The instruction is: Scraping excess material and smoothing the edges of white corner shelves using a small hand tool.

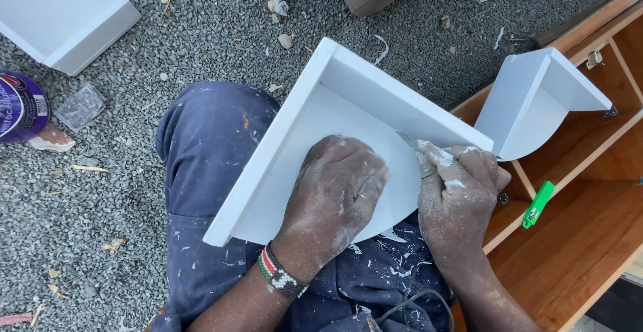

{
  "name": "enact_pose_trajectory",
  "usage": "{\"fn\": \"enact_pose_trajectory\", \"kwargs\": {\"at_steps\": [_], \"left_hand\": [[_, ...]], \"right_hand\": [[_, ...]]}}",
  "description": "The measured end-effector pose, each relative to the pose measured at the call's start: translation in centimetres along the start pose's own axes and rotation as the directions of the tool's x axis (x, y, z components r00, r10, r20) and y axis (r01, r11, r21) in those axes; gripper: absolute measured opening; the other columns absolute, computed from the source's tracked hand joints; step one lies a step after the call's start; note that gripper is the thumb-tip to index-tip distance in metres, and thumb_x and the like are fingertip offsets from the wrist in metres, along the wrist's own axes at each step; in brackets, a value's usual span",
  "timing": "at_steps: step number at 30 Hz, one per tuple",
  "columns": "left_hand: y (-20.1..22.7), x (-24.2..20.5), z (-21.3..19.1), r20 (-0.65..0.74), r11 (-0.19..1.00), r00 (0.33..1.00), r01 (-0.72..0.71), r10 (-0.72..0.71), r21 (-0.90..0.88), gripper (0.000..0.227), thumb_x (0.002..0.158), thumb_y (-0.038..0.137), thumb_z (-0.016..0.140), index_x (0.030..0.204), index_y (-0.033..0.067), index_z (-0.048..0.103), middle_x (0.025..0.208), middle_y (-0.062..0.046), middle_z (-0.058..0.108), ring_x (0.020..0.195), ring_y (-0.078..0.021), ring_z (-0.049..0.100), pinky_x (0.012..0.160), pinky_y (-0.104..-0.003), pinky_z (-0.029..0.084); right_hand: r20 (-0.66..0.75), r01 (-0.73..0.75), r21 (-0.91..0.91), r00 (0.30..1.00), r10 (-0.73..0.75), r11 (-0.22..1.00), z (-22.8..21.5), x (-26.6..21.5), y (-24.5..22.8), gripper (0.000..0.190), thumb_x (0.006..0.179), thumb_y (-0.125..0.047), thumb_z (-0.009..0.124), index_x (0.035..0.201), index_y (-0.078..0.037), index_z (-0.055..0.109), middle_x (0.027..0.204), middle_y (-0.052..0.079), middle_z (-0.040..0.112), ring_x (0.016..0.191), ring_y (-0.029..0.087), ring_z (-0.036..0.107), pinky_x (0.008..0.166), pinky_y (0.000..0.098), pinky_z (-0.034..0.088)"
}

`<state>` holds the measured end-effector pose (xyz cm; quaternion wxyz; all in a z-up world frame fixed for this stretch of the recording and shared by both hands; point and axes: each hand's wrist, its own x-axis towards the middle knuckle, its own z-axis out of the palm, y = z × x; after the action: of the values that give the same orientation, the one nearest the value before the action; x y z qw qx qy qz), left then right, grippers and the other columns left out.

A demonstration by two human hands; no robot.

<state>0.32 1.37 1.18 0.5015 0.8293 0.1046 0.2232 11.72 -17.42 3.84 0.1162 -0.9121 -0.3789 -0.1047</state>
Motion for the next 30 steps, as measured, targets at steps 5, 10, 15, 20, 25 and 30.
{"fn": "enact_pose_trajectory", "kwargs": {"at_steps": [5,10,15,20,25,30], "left_hand": [[-0.9,-0.8,2.4,0.035,0.921,0.998,0.030,-0.047,0.390,0.075,0.113,0.038,0.071,0.172,-0.0032,0.052,0.179,-0.030,0.050,0.169,-0.0465,0.045,0.144,-0.067,0.029],[-0.6,-1.2,1.2,0.288,0.876,0.958,-0.152,0.016,0.458,0.073,0.121,0.050,0.048,0.175,0.0014,0.050,0.188,-0.025,0.047,0.178,-0.0442,0.035,0.147,-0.074,0.014],[1.7,-2.2,-1.4,0.528,0.977,0.834,-0.208,0.157,0.038,0.049,0.121,0.033,0.050,0.163,0.0136,0.068,0.182,-0.008,0.060,0.173,-0.0337,0.048,0.147,-0.068,0.020],[1.2,-2.7,-2.9,0.281,0.931,0.959,0.119,-0.019,-0.345,0.033,0.113,0.039,0.073,0.103,0.0136,0.091,0.105,-0.005,0.093,0.101,-0.0207,0.080,0.095,-0.042,0.050],[2.3,-3.3,-3.2,-0.002,0.798,0.956,0.245,-0.294,-0.551,0.035,0.118,0.025,0.067,0.125,-0.0016,0.088,0.105,-0.012,0.085,0.093,-0.0193,0.078,0.086,-0.034,0.064],[3.0,-3.5,-3.1,-0.379,0.998,0.925,0.002,-0.027,-0.066,0.018,0.108,0.001,0.079,0.125,0.0055,0.079,0.129,-0.014,0.087,0.111,-0.0239,0.085,0.101,-0.038,0.075]], "right_hand": [[0.011,0.029,0.040,0.999,-0.030,0.999,-0.1,0.1,-0.7,0.019,0.111,-0.006,0.090,0.128,0.003,0.093,0.117,0.014,0.077,0.111,0.027,0.061,0.106,0.0467,0.041],[0.003,-0.004,0.142,1.000,0.004,0.990,-0.9,0.3,-0.5,0.019,0.105,0.001,0.091,0.124,0.007,0.091,0.114,0.016,0.078,0.106,0.027,0.065,0.103,0.0459,0.049],[-0.006,0.006,0.244,1.000,-0.004,0.970,-1.1,0.3,0.9,0.018,0.103,0.005,0.090,0.120,0.007,0.089,0.117,0.017,0.079,0.112,0.029,0.070,0.106,0.0453,0.059],[-0.014,0.080,0.241,0.997,-0.079,0.967,-0.9,0.5,-0.3,0.017,0.106,0.000,0.088,0.122,0.008,0.089,0.111,0.016,0.079,0.097,0.025,0.069,0.085,0.0374,0.061],[0.040,0.074,0.327,0.995,-0.092,0.942,-0.9,0.6,-1.3,0.020,0.105,-0.001,0.088,0.123,0.006,0.088,0.112,0.014,0.076,0.100,0.026,0.069,0.092,0.0412,0.061],[0.165,-0.142,0.443,0.983,0.075,0.885,-1.6,0.5,-1.1,0.020,0.107,-0.010,0.086,0.124,0.001,0.089,0.116,0.011,0.079,0.106,0.022,0.072,0.095,0.0366,0.062]]}}
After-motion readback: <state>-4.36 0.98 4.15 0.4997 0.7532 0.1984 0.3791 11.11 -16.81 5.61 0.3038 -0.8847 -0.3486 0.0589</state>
